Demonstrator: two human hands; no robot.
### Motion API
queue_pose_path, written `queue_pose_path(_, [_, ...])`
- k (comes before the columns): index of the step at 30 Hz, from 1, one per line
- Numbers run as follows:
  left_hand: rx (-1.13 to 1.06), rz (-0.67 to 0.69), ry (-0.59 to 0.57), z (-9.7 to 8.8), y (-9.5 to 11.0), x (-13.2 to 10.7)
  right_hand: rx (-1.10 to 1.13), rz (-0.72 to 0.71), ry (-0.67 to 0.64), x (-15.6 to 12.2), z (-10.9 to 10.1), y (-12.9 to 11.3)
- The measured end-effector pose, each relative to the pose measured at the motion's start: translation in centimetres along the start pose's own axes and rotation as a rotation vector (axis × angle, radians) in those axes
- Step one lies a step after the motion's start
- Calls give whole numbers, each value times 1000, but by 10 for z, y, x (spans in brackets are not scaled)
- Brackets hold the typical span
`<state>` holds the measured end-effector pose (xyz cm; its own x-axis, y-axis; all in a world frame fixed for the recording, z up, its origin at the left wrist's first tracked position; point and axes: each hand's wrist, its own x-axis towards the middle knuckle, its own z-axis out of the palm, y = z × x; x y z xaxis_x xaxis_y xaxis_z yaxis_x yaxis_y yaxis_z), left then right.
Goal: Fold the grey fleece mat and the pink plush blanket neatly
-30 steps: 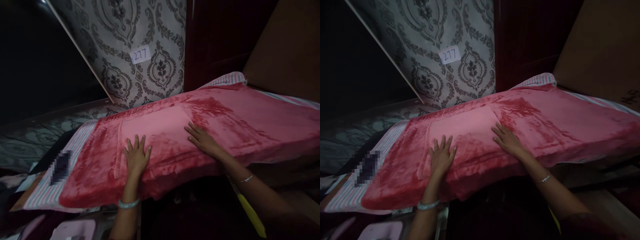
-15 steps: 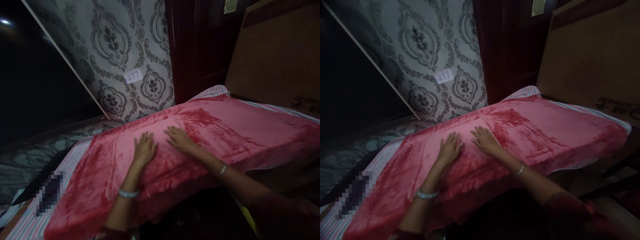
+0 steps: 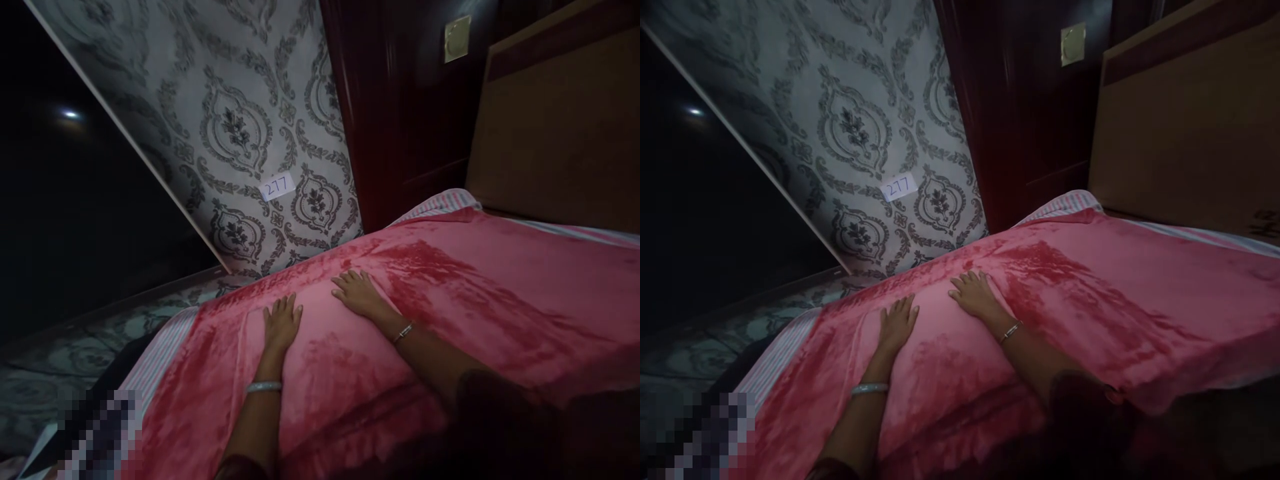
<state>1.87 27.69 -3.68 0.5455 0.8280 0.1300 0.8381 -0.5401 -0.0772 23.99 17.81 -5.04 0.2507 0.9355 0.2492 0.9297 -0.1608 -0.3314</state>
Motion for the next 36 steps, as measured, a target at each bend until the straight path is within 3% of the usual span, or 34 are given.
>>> queue_pose_path(8, [-21,-10,58,5,1,-2,-16,-19,43,3,11,8])
queue_pose_path(13, [25,-67,55,-3,-2,-3,-73,-52,67,1,14,10])
queue_pose_path(18, [-75,-211,-119,-13,-45,-2,-92,-55,77,1,17,11])
queue_pose_path(23, [-181,-246,-89,-1,-78,-10,-80,-71,72,1,17,12])
queue_pose_path(30, [-179,-254,-74,0,-74,-15,-67,-46,61,-1,15,9])
queue_pose_path(33, [-144,-299,-96,-13,-67,-14,-72,-27,46,-2,12,7])
queue_pose_path(36, [-90,-311,-97,-33,-47,-24,-79,-19,29,-3,10,6])
